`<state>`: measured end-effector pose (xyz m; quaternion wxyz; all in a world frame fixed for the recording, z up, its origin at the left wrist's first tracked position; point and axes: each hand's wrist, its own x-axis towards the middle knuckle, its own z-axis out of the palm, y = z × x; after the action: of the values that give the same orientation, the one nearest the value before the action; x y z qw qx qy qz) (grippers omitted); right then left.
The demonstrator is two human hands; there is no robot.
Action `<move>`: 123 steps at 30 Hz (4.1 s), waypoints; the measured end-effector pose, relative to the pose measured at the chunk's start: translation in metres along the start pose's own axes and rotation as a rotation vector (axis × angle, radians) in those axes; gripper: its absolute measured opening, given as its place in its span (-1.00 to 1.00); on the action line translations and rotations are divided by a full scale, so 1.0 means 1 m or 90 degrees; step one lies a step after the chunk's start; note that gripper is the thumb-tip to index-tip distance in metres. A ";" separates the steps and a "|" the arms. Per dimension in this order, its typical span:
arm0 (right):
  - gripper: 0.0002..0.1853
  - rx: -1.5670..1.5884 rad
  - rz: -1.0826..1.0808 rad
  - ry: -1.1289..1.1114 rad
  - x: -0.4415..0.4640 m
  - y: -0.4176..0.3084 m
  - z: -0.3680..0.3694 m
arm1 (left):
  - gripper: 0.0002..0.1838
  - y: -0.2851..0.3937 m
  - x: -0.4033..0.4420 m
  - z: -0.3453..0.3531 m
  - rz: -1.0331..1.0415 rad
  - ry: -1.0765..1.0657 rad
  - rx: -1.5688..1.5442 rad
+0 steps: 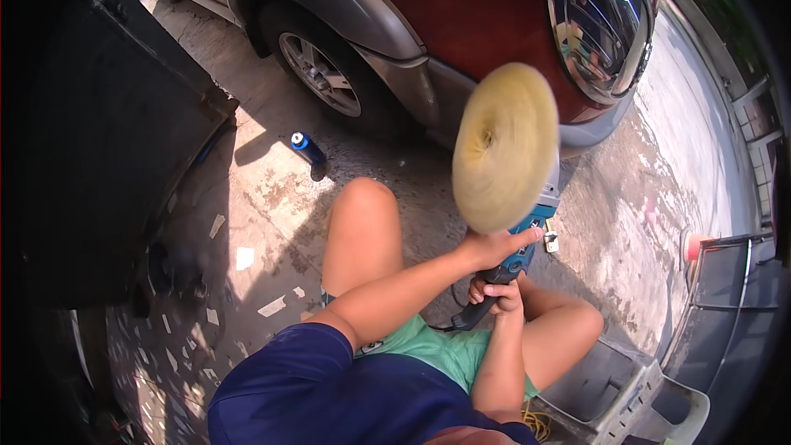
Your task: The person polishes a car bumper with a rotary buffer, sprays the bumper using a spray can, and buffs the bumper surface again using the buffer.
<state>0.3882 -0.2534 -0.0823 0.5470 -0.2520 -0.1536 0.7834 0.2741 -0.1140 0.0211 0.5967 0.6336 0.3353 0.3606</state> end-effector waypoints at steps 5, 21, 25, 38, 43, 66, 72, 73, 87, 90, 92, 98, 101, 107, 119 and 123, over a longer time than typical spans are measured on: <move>-0.58 0.015 -0.027 0.003 -0.018 0.003 -0.009 | -0.40 -0.005 -0.004 0.017 -0.042 -0.067 0.011; -0.65 -0.016 0.026 0.027 0.014 0.006 0.004 | -0.45 -0.015 0.004 -0.012 -0.024 0.006 -0.014; -0.52 -0.001 0.047 0.069 0.039 0.003 0.021 | -0.41 0.001 0.009 -0.042 -0.043 0.033 -0.092; -0.53 -0.044 0.036 0.082 0.028 0.001 0.032 | 0.07 -0.005 0.006 -0.037 -0.023 0.042 -0.182; -0.53 -0.134 -0.023 0.123 -0.011 -0.001 0.020 | 0.01 -0.012 -0.004 0.000 0.008 -0.027 -0.185; -0.17 -0.785 -0.338 0.623 -0.010 0.071 0.070 | 0.31 -0.051 -0.029 -0.037 -0.152 -0.078 -0.498; -0.16 -0.809 -0.355 0.637 0.011 0.079 0.081 | 0.31 -0.047 -0.025 -0.063 -0.122 -0.056 -0.539; -0.16 -0.811 -0.357 0.629 0.013 0.079 0.083 | 0.30 -0.048 -0.024 -0.066 -0.111 -0.060 -0.536; -0.14 -0.782 -0.359 0.677 -0.011 0.078 0.101 | 0.29 -0.033 -0.025 -0.047 -0.162 -0.124 -0.519; -0.12 -0.761 -0.344 0.718 -0.028 0.073 0.102 | 0.25 -0.025 -0.022 -0.021 -0.185 -0.150 -0.511; -0.11 -0.754 -0.336 0.715 -0.031 0.068 0.104 | 0.19 -0.022 -0.018 -0.014 -0.182 -0.151 -0.509; -0.10 -0.770 -0.302 0.660 -0.025 0.058 0.113 | 0.23 -0.021 -0.013 -0.031 -0.166 -0.110 -0.500; -0.09 -0.823 -0.291 0.597 -0.012 0.050 0.125 | 0.25 -0.016 -0.014 -0.059 -0.129 -0.074 -0.524; -0.06 -0.819 -0.241 0.569 0.001 0.049 0.142 | 0.21 0.000 -0.015 -0.083 -0.108 -0.053 -0.504; -0.04 -0.704 -0.304 0.753 -0.038 0.063 0.120 | 0.13 -0.012 -0.005 -0.002 -0.173 -0.184 -0.439; -0.05 -0.722 -0.317 0.719 -0.034 0.061 0.121 | 0.16 -0.012 -0.004 -0.009 -0.171 -0.140 -0.445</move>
<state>0.2813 -0.3023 -0.0064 0.4893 -0.8020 -0.2785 0.1996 0.2639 -0.1121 0.0096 0.8509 0.3774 0.2061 0.3017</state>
